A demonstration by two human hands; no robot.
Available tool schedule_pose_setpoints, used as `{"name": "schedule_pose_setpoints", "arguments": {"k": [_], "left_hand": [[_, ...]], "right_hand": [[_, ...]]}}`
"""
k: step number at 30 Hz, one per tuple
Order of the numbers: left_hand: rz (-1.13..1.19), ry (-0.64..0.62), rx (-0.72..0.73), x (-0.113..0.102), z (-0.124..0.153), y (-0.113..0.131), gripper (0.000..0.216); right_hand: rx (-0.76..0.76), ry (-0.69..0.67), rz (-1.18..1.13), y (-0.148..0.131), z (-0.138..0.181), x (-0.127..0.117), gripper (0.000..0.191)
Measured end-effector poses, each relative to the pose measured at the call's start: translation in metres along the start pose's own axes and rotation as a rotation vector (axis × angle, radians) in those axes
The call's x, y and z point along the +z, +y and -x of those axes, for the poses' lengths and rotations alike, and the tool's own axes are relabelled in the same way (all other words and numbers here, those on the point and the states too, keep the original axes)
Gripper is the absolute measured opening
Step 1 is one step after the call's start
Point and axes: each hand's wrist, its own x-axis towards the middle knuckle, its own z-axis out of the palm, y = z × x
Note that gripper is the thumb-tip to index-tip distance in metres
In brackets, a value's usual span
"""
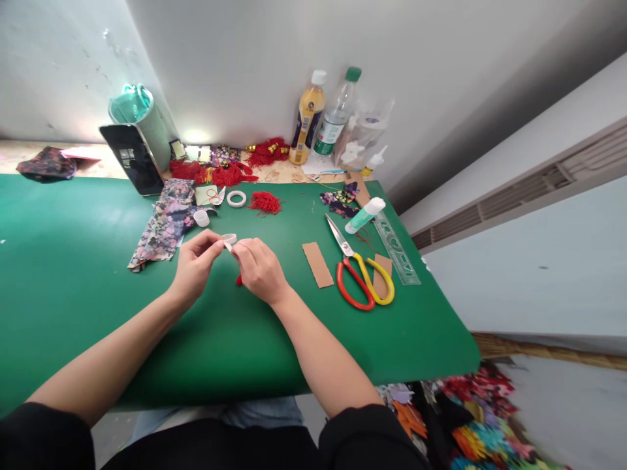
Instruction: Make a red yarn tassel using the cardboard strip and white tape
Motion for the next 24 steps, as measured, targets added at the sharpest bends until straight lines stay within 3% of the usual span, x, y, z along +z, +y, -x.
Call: {"name": "schedule_pose_setpoints", "arguments": {"k": [2, 7, 12, 16, 21, 24], "left_hand": [[0.054, 0.011, -0.012, -0.006, -0.005, -0.001, 0.018], [0.202, 0.276, 0.068, -0.03, -0.03, -0.002, 0.022], [0.221, 0.103, 0.053, -0.029, -0.028, 0.002, 0.025], [0.192, 0.035, 0.066, -0.021, -0.019, 0.001, 0.023], [0.119, 0.067, 0.081, -0.019, -0.018, 0.001, 0.026], [0.096, 0.085, 0.075, -0.018, -0.018, 0.001, 0.023]], "right_hand": [[0.018, -0.025, 0.007, -0.002, 0.002, -0.002, 0.017], [0.067, -0.107, -0.118, -0.005, 0.006, -0.001, 0.018], [0.28, -0.031, -0.212, 0.003, 0.005, 0.005, 0.013], [0.514, -0.074, -0.203, 0.016, 0.005, 0.006, 0.007], [0.757, -0.224, -0.233, 0.027, 0.011, 0.008, 0.058], [0.79, -0.281, -0.214, 0.025, 0.013, 0.01, 0.078]]}}
